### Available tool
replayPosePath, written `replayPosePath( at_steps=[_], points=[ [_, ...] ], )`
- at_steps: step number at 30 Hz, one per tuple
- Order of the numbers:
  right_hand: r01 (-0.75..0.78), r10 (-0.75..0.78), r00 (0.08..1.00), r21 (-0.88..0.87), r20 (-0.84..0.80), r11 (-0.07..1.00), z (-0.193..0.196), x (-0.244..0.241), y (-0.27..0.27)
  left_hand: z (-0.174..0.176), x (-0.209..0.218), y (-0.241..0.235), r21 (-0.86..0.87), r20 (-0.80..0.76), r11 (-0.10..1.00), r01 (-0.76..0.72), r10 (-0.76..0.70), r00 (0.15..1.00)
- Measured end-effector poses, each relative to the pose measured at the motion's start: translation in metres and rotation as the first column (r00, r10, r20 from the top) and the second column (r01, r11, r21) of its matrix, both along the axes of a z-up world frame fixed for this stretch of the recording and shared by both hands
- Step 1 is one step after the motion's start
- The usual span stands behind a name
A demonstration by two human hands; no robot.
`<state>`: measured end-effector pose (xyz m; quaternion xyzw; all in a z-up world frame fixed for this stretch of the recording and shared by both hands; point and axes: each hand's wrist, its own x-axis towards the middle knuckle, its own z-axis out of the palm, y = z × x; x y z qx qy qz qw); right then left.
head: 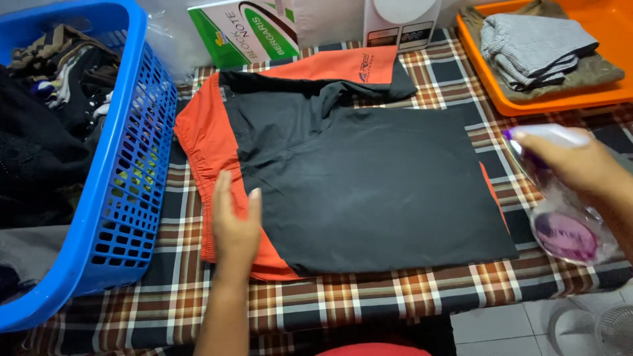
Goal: The person sprays a pair of shorts with a liquid, smooths them by hand, and irons the garment on a flat surface.
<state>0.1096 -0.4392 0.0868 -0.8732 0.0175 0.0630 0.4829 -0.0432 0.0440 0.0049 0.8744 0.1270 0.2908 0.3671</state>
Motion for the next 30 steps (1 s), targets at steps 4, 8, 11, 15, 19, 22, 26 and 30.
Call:
replayPosePath(
  at_steps=[4,8,11,15,19,22,26,30],
  points=[
    [0.049,-0.052,0.995,-0.038,-0.089,0.998,0.018,-0.046,-0.008,0.023,-0.048,0.017,0.042,0.017,0.994,-0.105,0.105,0.994],
    [0.141,-0.118,0.966,0.087,-0.232,0.986,0.005,-0.077,-0.019,0.010,-0.091,0.035,0.062,-0.096,0.973,-0.223,0.228,0.969],
    [0.031,-0.032,0.998,-0.032,-0.046,0.999,-0.004,-0.065,-0.037,-0.006,-0.111,0.043,0.081,-0.153,0.964,-0.255,0.265,0.952],
    [0.154,-0.149,0.988,0.177,-0.042,0.972,-0.024,-0.066,-0.047,-0.020,-0.122,0.049,0.173,-0.091,0.961,-0.218,0.236,0.968],
    [0.051,-0.085,0.943,-0.112,-0.322,0.992,0.012,-0.102,-0.001,-0.020,-0.121,0.048,0.187,-0.102,0.961,-0.206,0.227,0.968],
    [-0.016,-0.076,0.856,-0.174,-0.511,0.985,0.017,-0.124,0.018,-0.020,-0.120,0.047,0.221,-0.122,0.957,-0.186,0.216,0.969],
    [-0.003,-0.066,0.936,-0.196,-0.346,0.981,0.006,-0.101,0.004,-0.028,-0.119,0.049,0.285,-0.104,0.943,-0.174,0.211,0.972],
    [0.013,-0.012,0.993,0.001,-0.117,1.000,0.014,-0.071,-0.001,-0.024,-0.121,0.047,0.282,-0.131,0.943,-0.178,0.221,0.966]
  ],
)
